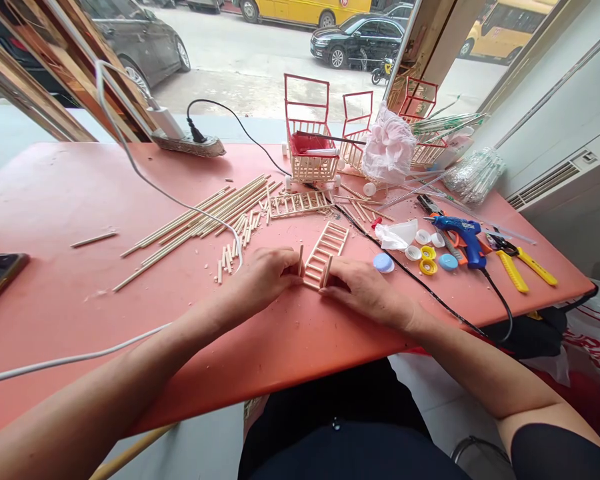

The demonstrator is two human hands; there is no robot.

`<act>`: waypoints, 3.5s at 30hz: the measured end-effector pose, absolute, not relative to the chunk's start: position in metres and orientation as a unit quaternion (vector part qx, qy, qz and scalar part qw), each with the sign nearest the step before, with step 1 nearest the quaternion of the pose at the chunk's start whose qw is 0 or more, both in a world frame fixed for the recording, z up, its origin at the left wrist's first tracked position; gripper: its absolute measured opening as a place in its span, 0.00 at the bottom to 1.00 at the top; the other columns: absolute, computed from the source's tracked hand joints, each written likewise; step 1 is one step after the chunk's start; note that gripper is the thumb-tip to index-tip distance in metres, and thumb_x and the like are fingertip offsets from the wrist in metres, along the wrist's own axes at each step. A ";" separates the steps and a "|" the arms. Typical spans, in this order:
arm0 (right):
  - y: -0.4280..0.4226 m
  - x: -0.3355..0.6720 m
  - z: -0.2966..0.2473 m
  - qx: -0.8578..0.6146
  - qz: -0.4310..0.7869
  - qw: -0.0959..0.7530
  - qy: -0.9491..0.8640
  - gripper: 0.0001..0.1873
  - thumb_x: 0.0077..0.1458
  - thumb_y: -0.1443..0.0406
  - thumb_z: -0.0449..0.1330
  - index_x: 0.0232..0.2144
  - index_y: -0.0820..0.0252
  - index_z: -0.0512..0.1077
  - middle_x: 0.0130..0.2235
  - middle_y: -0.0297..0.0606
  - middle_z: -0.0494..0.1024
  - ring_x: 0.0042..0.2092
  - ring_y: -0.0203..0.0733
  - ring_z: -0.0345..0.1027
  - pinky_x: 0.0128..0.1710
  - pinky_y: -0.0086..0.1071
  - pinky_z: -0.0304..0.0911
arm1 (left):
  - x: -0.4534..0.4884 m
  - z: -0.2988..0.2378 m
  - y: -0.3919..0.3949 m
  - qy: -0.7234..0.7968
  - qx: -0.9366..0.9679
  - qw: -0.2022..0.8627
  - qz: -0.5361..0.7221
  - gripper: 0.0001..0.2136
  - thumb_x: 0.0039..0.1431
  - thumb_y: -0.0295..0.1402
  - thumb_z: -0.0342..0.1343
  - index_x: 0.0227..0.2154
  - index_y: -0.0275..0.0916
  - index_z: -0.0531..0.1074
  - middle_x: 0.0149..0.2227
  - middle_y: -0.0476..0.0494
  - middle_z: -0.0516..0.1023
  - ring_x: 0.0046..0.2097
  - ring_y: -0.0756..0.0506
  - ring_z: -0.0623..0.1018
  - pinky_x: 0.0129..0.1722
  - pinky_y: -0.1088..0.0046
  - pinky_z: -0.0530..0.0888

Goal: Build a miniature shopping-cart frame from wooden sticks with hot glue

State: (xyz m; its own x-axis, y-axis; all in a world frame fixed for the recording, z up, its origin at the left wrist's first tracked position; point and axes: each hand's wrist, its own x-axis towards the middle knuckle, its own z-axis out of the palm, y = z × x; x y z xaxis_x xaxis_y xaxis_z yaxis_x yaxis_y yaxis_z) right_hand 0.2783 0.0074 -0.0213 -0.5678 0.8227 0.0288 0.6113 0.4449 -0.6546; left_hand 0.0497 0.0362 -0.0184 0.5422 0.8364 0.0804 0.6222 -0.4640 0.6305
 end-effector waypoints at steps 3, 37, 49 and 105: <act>0.007 0.278 -0.021 -0.434 0.303 0.172 -0.831 0.04 0.62 0.71 0.62 0.35 0.59 0.72 0.39 0.37 0.78 0.40 0.41 0.70 0.44 0.33 0.62 | 0.050 -0.017 0.036 0.438 0.836 0.272 0.189 0.04 0.54 0.25 0.58 0.26 0.38 0.76 0.28 0.47 0.80 0.32 0.45 0.77 0.34 0.72 0.68; 0.007 0.278 -0.027 -0.433 0.279 0.184 -0.837 0.04 0.62 0.70 0.63 0.34 0.59 0.71 0.37 0.35 0.76 0.38 0.39 0.68 0.42 0.32 0.62 | 0.050 -0.019 0.037 0.445 0.834 0.274 0.178 0.05 0.54 0.23 0.59 0.26 0.37 0.75 0.27 0.50 0.76 0.30 0.48 0.74 0.34 0.75 0.65; 0.003 0.277 -0.022 -0.445 0.273 0.184 -0.833 0.06 0.62 0.70 0.63 0.33 0.59 0.71 0.36 0.34 0.74 0.37 0.38 0.66 0.39 0.31 0.59 | 0.044 -0.020 0.041 0.427 0.833 0.299 0.183 0.03 0.53 0.25 0.58 0.28 0.38 0.75 0.27 0.51 0.76 0.31 0.48 0.74 0.33 0.74 0.65; -0.007 0.274 -0.029 -0.387 0.234 0.227 -0.862 0.06 0.64 0.68 0.63 0.33 0.59 0.71 0.34 0.35 0.77 0.35 0.38 0.68 0.38 0.30 0.59 | 0.044 -0.022 0.040 0.391 0.863 0.261 0.185 0.06 0.56 0.24 0.59 0.25 0.38 0.74 0.28 0.50 0.78 0.31 0.49 0.76 0.33 0.76 0.67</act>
